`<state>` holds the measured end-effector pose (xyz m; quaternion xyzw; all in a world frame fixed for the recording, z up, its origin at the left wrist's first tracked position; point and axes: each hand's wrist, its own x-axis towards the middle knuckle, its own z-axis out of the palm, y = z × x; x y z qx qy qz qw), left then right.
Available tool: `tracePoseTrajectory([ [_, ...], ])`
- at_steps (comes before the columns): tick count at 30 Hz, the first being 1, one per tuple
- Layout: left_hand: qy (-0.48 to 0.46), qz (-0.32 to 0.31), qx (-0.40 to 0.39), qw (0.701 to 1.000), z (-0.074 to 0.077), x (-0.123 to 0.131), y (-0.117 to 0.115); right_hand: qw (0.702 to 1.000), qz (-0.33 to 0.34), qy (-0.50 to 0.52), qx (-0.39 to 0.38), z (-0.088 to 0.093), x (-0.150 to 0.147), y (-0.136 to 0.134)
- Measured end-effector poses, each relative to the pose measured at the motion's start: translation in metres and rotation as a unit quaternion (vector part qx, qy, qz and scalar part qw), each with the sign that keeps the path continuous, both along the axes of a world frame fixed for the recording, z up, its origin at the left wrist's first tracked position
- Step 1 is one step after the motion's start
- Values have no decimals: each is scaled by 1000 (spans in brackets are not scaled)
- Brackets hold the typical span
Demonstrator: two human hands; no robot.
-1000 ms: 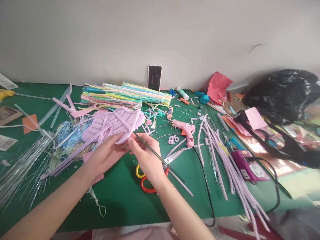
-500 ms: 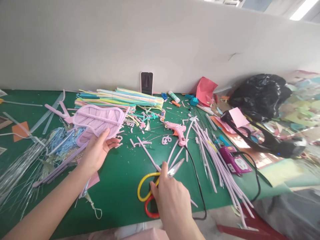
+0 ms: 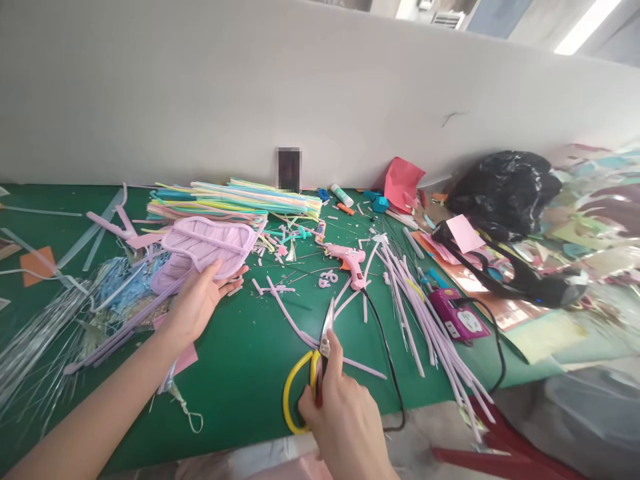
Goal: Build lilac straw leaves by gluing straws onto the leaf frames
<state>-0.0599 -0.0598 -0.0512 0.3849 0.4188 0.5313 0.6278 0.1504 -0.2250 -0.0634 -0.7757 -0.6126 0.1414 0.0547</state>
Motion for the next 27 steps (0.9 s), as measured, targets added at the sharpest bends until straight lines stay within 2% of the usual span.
tracePoseTrajectory([
  [2, 5, 5, 9, 1000, 0, 0, 0, 994, -34, 101, 13, 3, 6, -5],
  [4, 3, 10, 16, 1000, 0, 0, 0, 968, -94, 233, 25, 12, 13, -9],
  [6, -2, 16, 17, 1000, 0, 1, 0, 916, -168, 363, 33, 24, 21, -12],
  [8, -2, 17, 18, 1000, -1, 1, -1, 860, -211, 464, 27, 34, 29, -14],
  [11, 2, 22, 19, 1000, -1, 2, -1, 814, -200, 545, 26, 38, 45, -14],
  [15, -2, 26, 19, 999, 0, 1, -3, 784, -94, 612, 49, 28, 60, -6],
  [17, -12, 28, 17, 999, 1, 0, -3, 799, -46, 596, 64, 24, 56, 2],
  [18, -17, 31, 15, 999, 1, 0, -3, 818, -33, 569, 75, 23, 50, 5],
  [21, -19, 37, 15, 999, 1, -2, -1, 886, -55, 448, 108, 23, 26, 16],
  [24, -2, 43, 31, 999, 2, -3, -2, 909, -22, 400, 111, 26, 7, 22],
  [27, 26, 45, 34, 998, 5, -2, -5, 939, 21, 325, 112, 31, 6, 29],
])
